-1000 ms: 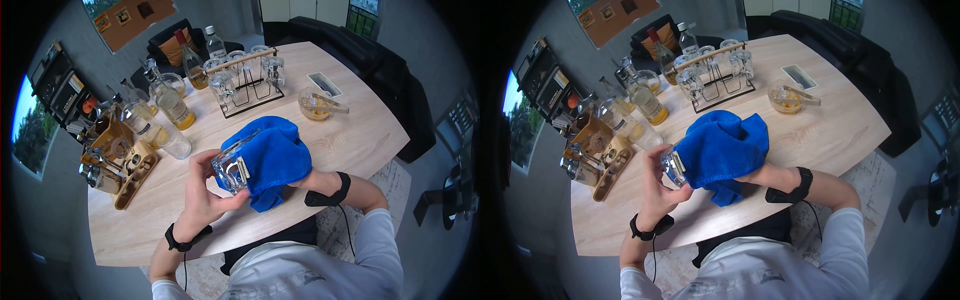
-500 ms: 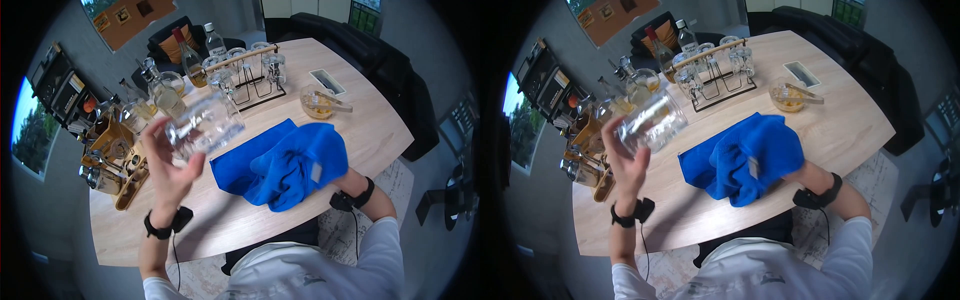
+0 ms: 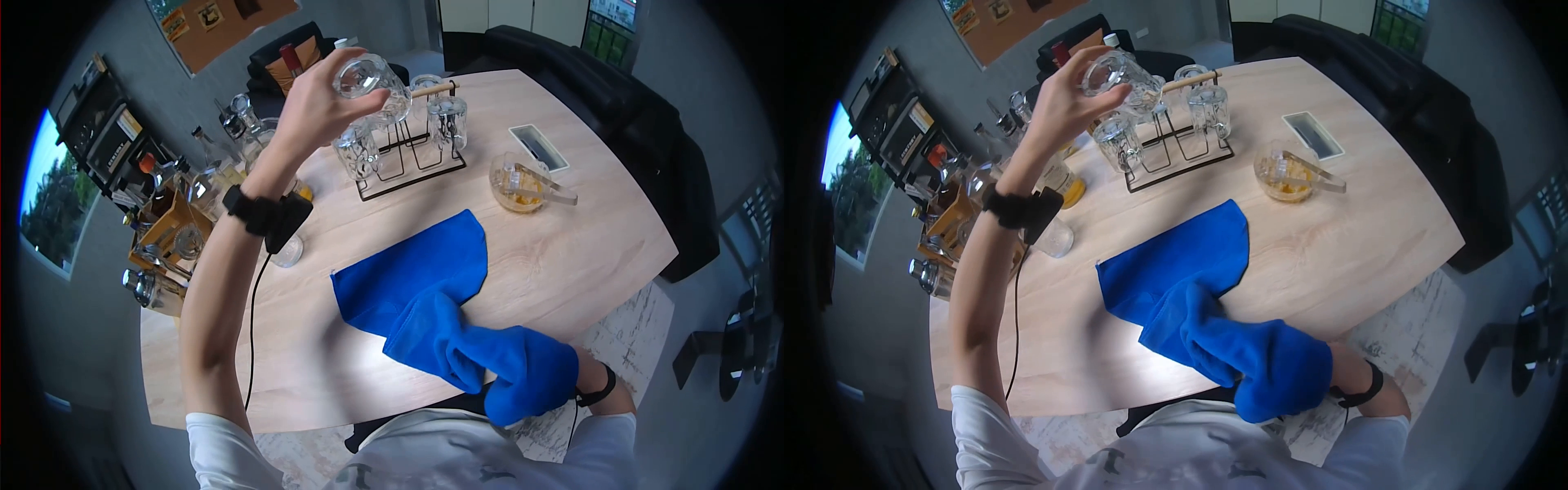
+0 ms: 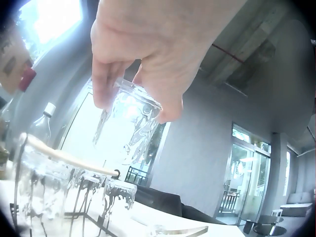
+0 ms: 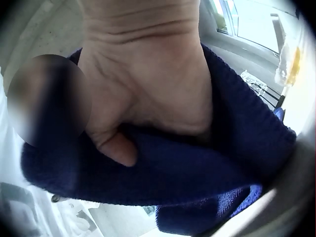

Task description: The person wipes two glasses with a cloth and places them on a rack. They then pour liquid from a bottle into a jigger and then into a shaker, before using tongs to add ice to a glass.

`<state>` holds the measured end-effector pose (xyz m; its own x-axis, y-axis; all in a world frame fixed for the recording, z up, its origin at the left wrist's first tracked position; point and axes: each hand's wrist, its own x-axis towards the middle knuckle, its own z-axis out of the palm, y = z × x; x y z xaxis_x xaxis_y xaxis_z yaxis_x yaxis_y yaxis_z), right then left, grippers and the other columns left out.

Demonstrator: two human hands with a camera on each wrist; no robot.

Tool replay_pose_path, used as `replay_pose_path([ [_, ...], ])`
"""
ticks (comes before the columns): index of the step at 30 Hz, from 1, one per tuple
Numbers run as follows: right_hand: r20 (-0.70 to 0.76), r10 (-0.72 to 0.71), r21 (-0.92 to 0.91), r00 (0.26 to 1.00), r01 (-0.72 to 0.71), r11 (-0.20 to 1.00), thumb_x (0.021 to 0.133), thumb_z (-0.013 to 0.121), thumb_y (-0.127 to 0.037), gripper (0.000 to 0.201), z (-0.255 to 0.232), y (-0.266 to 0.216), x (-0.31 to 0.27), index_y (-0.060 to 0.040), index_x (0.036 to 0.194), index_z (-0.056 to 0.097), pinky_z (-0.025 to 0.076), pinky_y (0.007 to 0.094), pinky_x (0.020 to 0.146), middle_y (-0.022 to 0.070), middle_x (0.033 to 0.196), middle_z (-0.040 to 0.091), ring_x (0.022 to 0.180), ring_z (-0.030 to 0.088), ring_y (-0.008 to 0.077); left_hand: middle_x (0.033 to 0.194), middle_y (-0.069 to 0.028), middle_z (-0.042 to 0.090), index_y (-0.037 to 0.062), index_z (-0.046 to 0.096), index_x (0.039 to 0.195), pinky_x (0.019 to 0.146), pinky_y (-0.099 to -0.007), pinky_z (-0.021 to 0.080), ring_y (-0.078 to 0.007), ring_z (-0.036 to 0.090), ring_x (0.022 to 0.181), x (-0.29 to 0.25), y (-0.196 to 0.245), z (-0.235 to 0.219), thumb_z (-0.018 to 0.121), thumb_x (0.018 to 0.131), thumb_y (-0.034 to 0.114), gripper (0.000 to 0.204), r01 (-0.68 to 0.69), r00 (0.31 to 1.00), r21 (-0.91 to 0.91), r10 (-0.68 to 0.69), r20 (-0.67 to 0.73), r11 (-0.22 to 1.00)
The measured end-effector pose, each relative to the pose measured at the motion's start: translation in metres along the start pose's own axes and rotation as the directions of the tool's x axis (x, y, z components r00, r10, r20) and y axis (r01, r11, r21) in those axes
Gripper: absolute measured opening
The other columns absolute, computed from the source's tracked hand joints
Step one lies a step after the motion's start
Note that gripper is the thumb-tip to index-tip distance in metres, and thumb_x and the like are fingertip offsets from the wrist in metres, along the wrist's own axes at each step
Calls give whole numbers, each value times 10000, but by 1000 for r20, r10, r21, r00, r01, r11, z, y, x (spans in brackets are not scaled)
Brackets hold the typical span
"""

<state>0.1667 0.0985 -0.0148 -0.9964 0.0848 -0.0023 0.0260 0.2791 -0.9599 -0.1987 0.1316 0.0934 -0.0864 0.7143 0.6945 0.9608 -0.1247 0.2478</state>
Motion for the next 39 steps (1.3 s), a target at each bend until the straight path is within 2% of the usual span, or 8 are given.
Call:
replay_pose_path([
  [4,23,75,-52,997,-74,996,698,703,-68,713,-4,17,-10,17,1365,468,505,353,911,153,1138,647,1054,640,269,1076,-205,669,93,588,1264,880,-391,524,-314,661,1014,16,-14,26,776,747,432,646,-27,997,72,22,68,997],
  [7,-24,-10,50,1000,12,999,676,713,-46,671,-2,15,-3,21,1311,504,499,345,913,147,1123,644,1056,632,275,1055,-194,655,94,585,1267,874,-394,520,-315,646,1012,19,-19,38,773,746,439,652,-80,994,141,67,90,987],
  [10,-119,-156,326,981,187,927,697,593,39,812,2,30,5,53,1463,325,467,268,778,23,914,547,830,543,136,1110,-189,665,85,577,1278,927,-401,494,-322,641,1051,21,-19,46,774,749,427,661,7,984,143,-33,176,990],
  [13,27,-326,291,945,304,907,700,590,53,751,-2,61,9,63,1421,381,461,252,783,19,900,523,806,525,136,1123,-198,660,81,577,1279,932,-403,493,-330,639,1054,22,-29,57,768,744,446,675,8,982,135,-33,187,991],
  [19,-212,-420,-545,882,250,800,825,630,-13,562,10,55,-1,56,1355,455,520,315,727,134,1071,649,843,657,211,1100,-194,672,84,584,1267,882,-398,521,-325,664,1007,20,-30,72,754,736,479,683,28,956,239,-96,276,971],
  [22,-251,-190,-135,949,160,978,834,664,-60,588,2,50,6,24,1375,450,542,364,693,159,1144,660,829,695,223,1028,-191,691,101,591,1258,844,-403,533,-326,681,944,20,-29,75,747,719,526,705,66,930,295,-165,327,953],
  [26,-154,-130,130,980,150,980,833,656,-67,580,-8,43,-1,20,1368,451,536,355,700,157,1143,651,837,683,219,937,-189,701,98,595,1251,809,-408,539,-330,686,898,20,-32,80,735,706,575,738,83,908,295,-194,371,952],
  [39,169,-166,412,971,84,907,832,631,-92,552,-12,47,-19,5,1347,455,519,327,723,149,1143,624,866,646,203,747,-152,678,54,610,1122,709,-430,545,-333,688,767,14,-38,97,664,734,690,747,2,914,401,-165,371,916],
])
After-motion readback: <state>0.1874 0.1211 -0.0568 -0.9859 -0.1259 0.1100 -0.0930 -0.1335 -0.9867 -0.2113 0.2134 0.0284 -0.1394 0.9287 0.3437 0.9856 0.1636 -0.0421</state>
